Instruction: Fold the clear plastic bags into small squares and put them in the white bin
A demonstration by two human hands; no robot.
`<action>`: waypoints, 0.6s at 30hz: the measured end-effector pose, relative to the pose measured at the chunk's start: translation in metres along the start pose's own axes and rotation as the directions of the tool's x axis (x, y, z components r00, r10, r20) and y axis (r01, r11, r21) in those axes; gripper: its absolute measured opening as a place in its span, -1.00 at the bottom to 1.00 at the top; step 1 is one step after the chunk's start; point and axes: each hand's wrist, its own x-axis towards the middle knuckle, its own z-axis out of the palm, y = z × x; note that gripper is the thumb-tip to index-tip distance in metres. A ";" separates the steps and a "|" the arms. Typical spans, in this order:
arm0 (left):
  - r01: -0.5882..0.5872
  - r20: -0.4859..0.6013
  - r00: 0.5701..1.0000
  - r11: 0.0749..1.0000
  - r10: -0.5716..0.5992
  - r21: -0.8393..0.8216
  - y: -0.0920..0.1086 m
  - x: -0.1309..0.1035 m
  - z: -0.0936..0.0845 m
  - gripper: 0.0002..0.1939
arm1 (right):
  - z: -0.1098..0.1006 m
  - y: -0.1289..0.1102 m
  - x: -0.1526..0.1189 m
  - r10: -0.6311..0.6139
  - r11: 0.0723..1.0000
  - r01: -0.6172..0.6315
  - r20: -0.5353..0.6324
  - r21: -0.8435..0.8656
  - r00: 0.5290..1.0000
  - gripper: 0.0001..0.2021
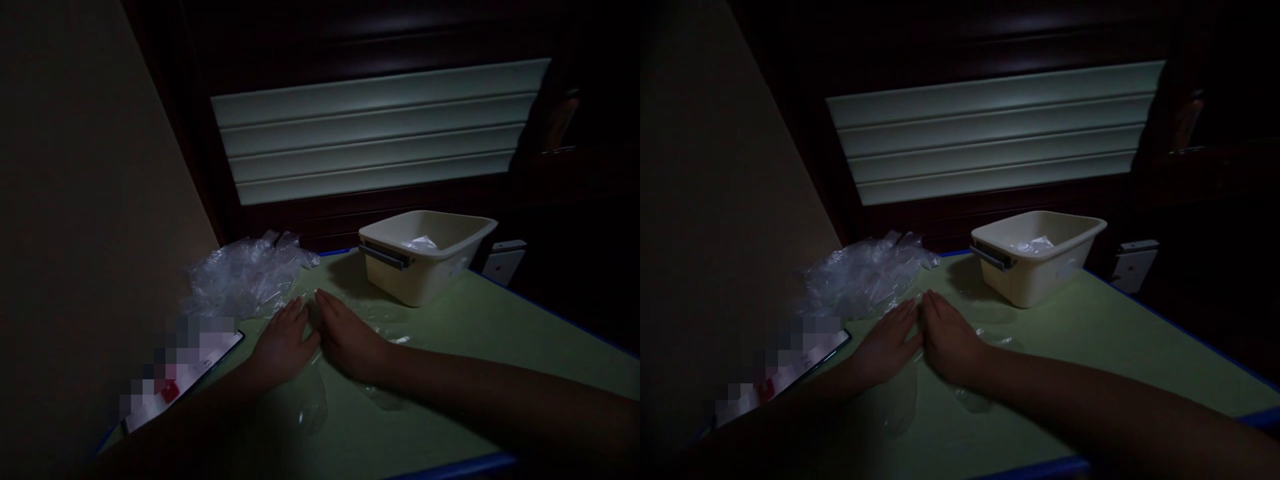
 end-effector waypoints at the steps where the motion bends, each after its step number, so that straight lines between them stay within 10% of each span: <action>1: -0.007 -0.005 1.000 1.000 0.008 0.008 0.000 -0.001 0.001 -0.46 | 0.003 0.001 0.000 -0.007 1.000 0.007 0.013 -0.007 1.000 -0.51; 18: -0.162 0.089 0.982 0.986 0.166 -0.043 -0.023 -0.052 -0.022 -0.44 | -0.024 0.023 -0.017 -0.043 0.989 0.090 0.352 -0.118 0.935 -0.41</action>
